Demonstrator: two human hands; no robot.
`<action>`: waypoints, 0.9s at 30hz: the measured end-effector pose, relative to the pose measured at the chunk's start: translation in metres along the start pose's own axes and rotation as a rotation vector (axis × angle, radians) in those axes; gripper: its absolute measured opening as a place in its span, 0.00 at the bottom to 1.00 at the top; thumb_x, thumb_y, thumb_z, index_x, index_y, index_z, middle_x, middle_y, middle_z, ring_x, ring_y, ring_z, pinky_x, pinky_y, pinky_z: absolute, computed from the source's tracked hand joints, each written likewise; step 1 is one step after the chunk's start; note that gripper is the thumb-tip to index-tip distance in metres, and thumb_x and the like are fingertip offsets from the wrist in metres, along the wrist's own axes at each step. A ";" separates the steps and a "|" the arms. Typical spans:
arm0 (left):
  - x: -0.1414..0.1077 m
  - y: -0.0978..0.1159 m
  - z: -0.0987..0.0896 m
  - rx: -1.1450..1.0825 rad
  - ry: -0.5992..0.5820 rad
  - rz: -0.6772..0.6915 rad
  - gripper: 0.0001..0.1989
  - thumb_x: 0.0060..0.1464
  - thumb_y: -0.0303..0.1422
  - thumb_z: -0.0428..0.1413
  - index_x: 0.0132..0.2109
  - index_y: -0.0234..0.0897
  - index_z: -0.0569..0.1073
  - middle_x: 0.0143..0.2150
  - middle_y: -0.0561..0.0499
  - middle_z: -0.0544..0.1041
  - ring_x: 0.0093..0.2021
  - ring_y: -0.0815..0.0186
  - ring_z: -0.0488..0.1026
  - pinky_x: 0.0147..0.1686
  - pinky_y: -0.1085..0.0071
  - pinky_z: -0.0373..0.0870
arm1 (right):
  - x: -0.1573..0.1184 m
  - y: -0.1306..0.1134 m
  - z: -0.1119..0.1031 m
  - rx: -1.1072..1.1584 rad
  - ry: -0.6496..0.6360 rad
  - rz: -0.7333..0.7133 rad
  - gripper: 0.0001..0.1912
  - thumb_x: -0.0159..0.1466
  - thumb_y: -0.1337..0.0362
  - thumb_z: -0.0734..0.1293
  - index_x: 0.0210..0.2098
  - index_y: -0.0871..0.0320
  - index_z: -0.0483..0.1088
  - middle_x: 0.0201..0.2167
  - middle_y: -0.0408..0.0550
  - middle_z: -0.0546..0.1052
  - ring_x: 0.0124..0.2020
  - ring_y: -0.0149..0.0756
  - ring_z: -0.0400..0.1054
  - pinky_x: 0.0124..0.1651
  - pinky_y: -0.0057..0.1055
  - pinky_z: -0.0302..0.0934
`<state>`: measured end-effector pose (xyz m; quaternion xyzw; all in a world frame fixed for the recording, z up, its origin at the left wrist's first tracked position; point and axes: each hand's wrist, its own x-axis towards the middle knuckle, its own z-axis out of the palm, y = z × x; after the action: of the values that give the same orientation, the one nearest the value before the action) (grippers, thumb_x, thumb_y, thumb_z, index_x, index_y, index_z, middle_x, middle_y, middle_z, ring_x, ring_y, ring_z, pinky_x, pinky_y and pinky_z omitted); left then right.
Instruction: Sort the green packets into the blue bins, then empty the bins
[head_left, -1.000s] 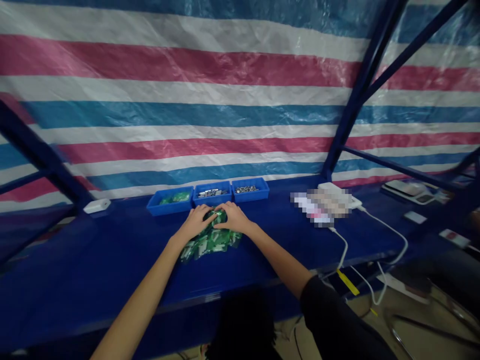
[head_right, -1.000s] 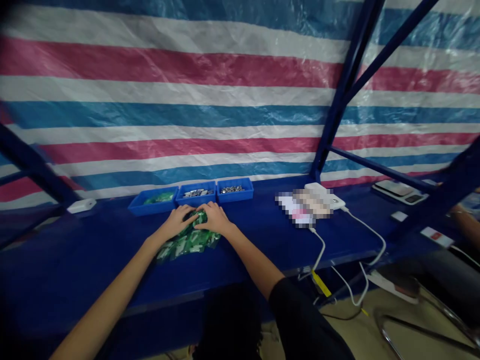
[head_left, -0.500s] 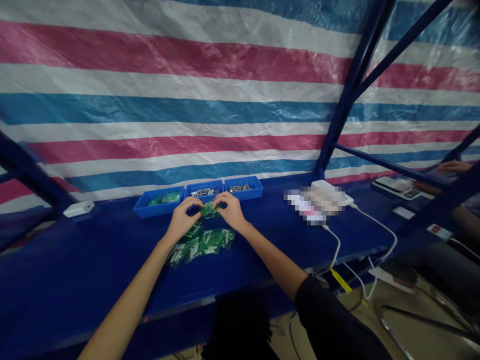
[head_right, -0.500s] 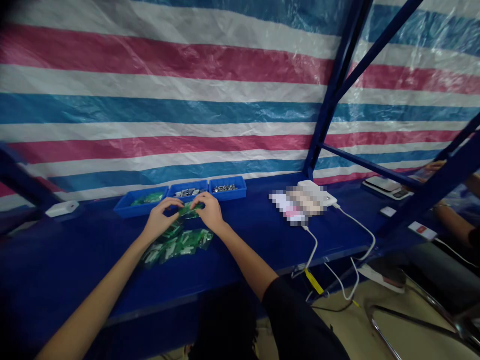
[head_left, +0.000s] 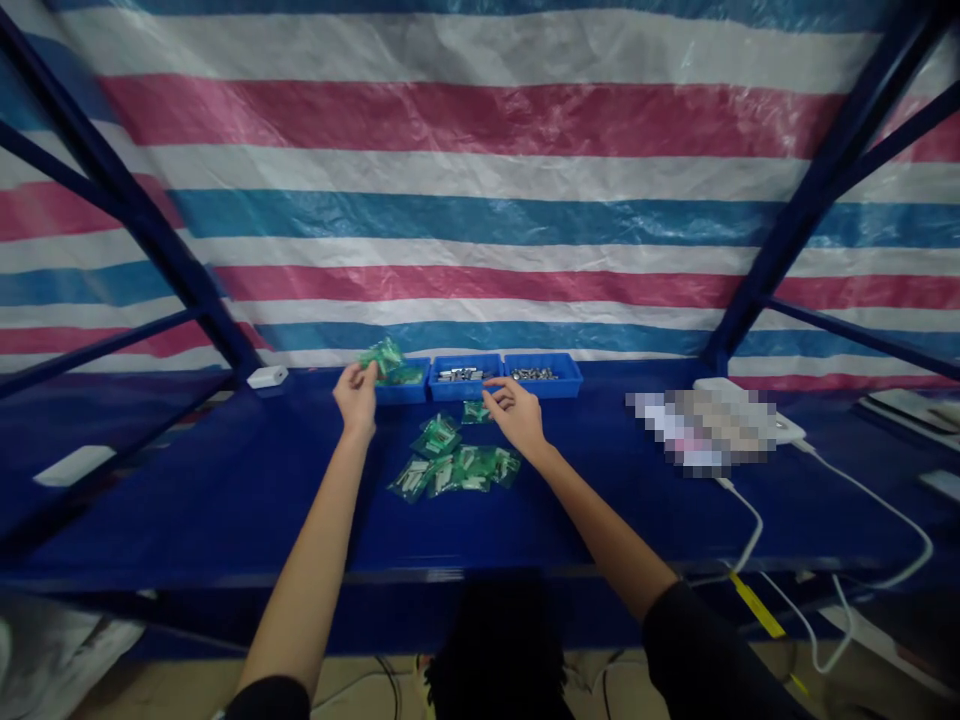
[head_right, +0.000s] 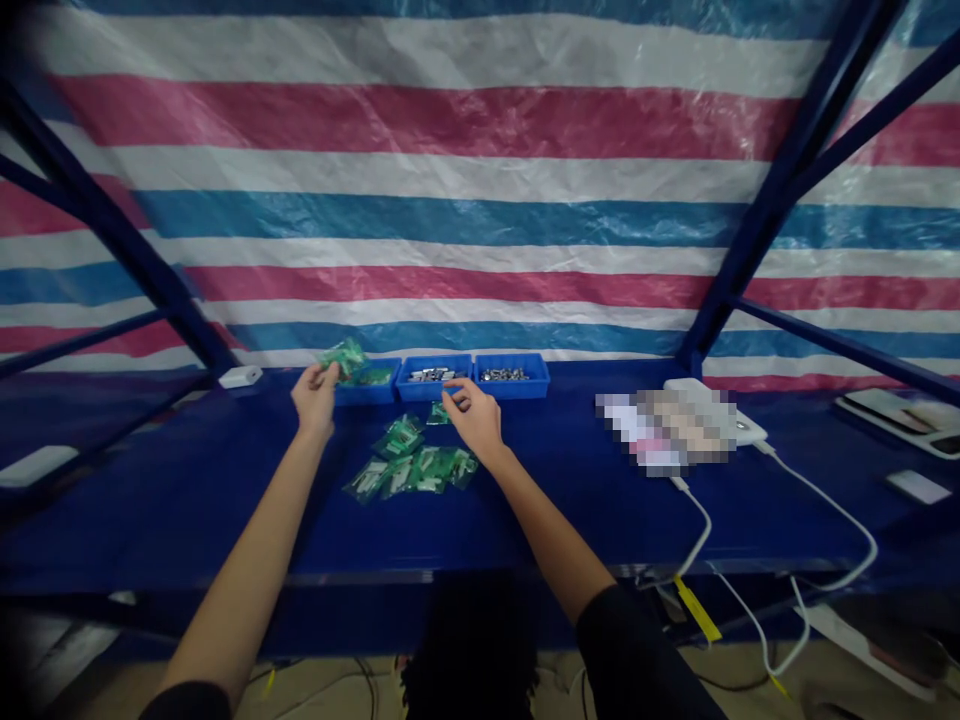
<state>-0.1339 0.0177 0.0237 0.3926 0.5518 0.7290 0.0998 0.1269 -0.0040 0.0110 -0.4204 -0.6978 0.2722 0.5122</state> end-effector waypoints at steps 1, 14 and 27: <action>0.007 -0.005 -0.006 0.049 0.077 0.021 0.12 0.46 0.36 0.56 0.37 0.32 0.71 0.26 0.52 0.73 0.30 0.67 0.73 0.36 0.71 0.69 | -0.001 -0.001 -0.001 -0.004 -0.014 0.004 0.12 0.60 0.55 0.61 0.40 0.52 0.69 0.25 0.39 0.76 0.23 0.30 0.71 0.29 0.26 0.63; 0.007 -0.013 -0.024 0.786 0.087 0.152 0.23 0.50 0.28 0.50 0.55 0.36 0.66 0.52 0.40 0.71 0.55 0.49 0.62 0.53 0.50 0.55 | -0.004 0.001 -0.002 -0.217 -0.102 0.003 0.08 0.59 0.61 0.62 0.36 0.50 0.71 0.28 0.37 0.77 0.28 0.30 0.71 0.31 0.26 0.61; 0.004 -0.026 -0.011 0.917 -0.350 0.284 0.17 0.57 0.40 0.44 0.43 0.38 0.73 0.47 0.38 0.74 0.50 0.49 0.65 0.53 0.42 0.46 | -0.004 0.019 0.001 -0.419 -0.375 -0.097 0.21 0.55 0.57 0.68 0.48 0.53 0.69 0.51 0.51 0.71 0.54 0.45 0.61 0.54 0.45 0.52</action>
<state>-0.1519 0.0221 0.0014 0.5832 0.7313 0.3416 -0.0917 0.1323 0.0022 -0.0062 -0.4255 -0.8407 0.1703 0.2884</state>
